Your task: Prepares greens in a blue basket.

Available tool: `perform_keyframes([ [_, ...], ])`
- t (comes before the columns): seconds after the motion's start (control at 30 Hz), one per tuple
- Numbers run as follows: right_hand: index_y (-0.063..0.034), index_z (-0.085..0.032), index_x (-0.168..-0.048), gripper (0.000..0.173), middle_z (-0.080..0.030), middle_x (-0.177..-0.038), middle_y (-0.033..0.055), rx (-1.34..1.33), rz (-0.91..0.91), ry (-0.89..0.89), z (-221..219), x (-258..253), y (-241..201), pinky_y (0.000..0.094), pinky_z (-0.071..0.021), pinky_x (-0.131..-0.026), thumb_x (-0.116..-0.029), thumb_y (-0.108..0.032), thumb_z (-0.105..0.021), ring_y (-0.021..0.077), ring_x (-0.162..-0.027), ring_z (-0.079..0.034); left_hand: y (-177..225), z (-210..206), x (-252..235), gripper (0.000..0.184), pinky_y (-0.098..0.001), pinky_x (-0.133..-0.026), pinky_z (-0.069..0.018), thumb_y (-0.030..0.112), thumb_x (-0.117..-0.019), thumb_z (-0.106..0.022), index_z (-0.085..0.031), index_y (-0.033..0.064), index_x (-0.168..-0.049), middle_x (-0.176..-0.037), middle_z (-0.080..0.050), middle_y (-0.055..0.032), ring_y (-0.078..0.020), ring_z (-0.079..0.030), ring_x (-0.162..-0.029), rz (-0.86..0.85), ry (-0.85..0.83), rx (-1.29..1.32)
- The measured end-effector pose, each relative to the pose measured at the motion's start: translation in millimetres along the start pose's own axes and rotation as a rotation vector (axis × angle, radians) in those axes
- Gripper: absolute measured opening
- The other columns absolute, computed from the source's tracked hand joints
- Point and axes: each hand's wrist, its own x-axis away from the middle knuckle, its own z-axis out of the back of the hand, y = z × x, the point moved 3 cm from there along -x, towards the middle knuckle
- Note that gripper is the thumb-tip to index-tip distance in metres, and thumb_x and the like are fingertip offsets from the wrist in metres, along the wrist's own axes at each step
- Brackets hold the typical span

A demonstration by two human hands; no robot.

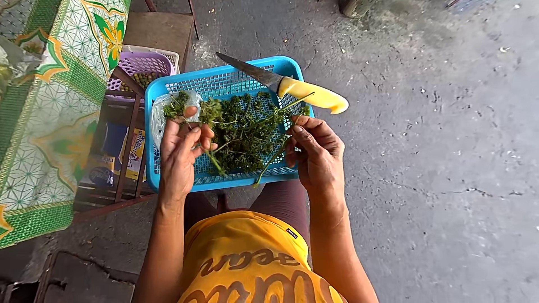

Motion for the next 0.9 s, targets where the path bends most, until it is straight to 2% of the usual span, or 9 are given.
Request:
perform_keyframes([
  [0.07, -0.0109, -0.065, -0.121, 0.019, -0.065, -0.088, 0.0012, -0.012, 0.011, 0.024, 4, 0, -3, 0.0190, -0.0519, -0.046, -0.1045, -0.013, -0.056, 0.0060, -0.057, -0.059, 13, 12, -3, 0.036, -0.0273, -0.076, -0.0590, 0.009, -0.1079, -0.038, -0.047, 0.0158, -0.142, -0.106, -0.066, -0.0013, -0.0116, -0.066, -0.084, -0.096, 0.007, -0.178],
  [0.17, -0.0100, -0.064, -0.121, 0.019, -0.067, -0.094, 0.0018, -0.035, 0.037, 0.039, 9, 0, -10, 0.0191, -0.0541, -0.047, -0.1053, -0.012, -0.055, 0.0067, -0.062, -0.064, 30, 26, -7, 0.037, -0.0254, -0.072, -0.0579, 0.006, -0.1065, -0.039, -0.045, 0.0133, -0.142, -0.102, -0.067, -0.0027, -0.0125, -0.065, -0.079, -0.174, 0.003, -0.293],
  [0.4, -0.0079, -0.064, -0.122, 0.019, -0.067, -0.096, 0.0042, -0.064, 0.062, 0.029, 7, 3, -14, 0.0206, -0.0557, -0.047, -0.1054, -0.011, -0.054, 0.0089, -0.064, -0.066, 12, 49, -4, 0.032, -0.0175, -0.059, -0.0520, 0.010, -0.1079, -0.043, -0.047, 0.0127, -0.140, -0.098, -0.068, -0.0005, -0.0078, -0.061, -0.067, -0.088, -0.015, -0.529],
  [0.53, -0.0086, -0.064, -0.121, 0.018, -0.067, -0.095, 0.0037, -0.062, 0.054, 0.011, 5, 5, -12, 0.0206, -0.0558, -0.047, -0.1053, -0.011, -0.054, 0.0085, -0.063, -0.066, 26, 38, -2, 0.034, -0.0201, -0.062, -0.0563, 0.005, -0.1064, -0.042, -0.049, 0.0139, -0.138, -0.097, -0.069, -0.0011, -0.0095, -0.064, -0.068, -0.047, -0.066, -0.332],
  [0.67, -0.0087, -0.064, -0.121, 0.019, -0.067, -0.097, 0.0040, -0.059, 0.052, -0.006, 4, 4, -12, 0.0205, -0.0557, -0.047, -0.1051, -0.010, -0.055, 0.0085, -0.064, -0.066, 37, 36, -17, 0.037, -0.0271, -0.070, -0.0605, 0.003, -0.1039, -0.043, -0.048, 0.0101, -0.139, -0.101, -0.070, 0.0017, -0.0112, -0.068, -0.078, -0.123, -0.174, -0.221],
  [0.73, -0.0089, -0.064, -0.120, 0.018, -0.067, -0.098, 0.0037, -0.056, 0.047, -0.003, 4, 4, -11, 0.0206, -0.0559, -0.047, -0.1050, -0.009, -0.054, 0.0086, -0.064, -0.066, 28, 45, -22, 0.035, -0.0238, -0.067, -0.0582, 0.004, -0.1031, -0.044, -0.048, 0.0068, -0.137, -0.098, -0.069, 0.0029, -0.0072, -0.065, -0.074, -0.118, -0.194, -0.402],
  [0.8, -0.0090, -0.064, -0.120, 0.018, -0.067, -0.096, 0.0033, -0.051, 0.045, 0.004, 4, 5, -10, 0.0206, -0.0556, -0.047, -0.1050, -0.009, -0.054, 0.0084, -0.063, -0.065, 13, 55, -25, 0.035, -0.0218, -0.063, -0.0520, 0.010, -0.1051, -0.046, -0.052, 0.0049, -0.139, -0.099, -0.069, 0.0002, -0.0049, -0.061, -0.070, -0.099, -0.192, -0.749],
  [0.87, -0.0097, -0.063, -0.121, 0.018, -0.066, -0.097, 0.0032, -0.039, 0.039, 0.000, 5, 6, -9, 0.0207, -0.0556, -0.047, -0.1053, -0.009, -0.053, 0.0084, -0.063, -0.065, -6, 62, -28, 0.040, -0.0266, -0.064, -0.0522, 0.014, -0.1060, -0.045, -0.053, 0.0113, -0.145, -0.102, -0.071, -0.0022, -0.0086, -0.062, -0.072, -0.048, -0.211, -0.986],
  [0.9, -0.0097, -0.063, -0.121, 0.019, -0.066, -0.097, 0.0033, -0.036, 0.039, -0.003, 4, 6, -9, 0.0206, -0.0555, -0.047, -0.1053, -0.009, -0.053, 0.0084, -0.063, -0.065, -14, 63, -29, 0.043, -0.0286, -0.065, -0.0537, 0.014, -0.1065, -0.045, -0.049, 0.0120, -0.149, -0.103, -0.071, -0.0036, -0.0106, -0.064, -0.072, -0.030, -0.222, -1.033],
])
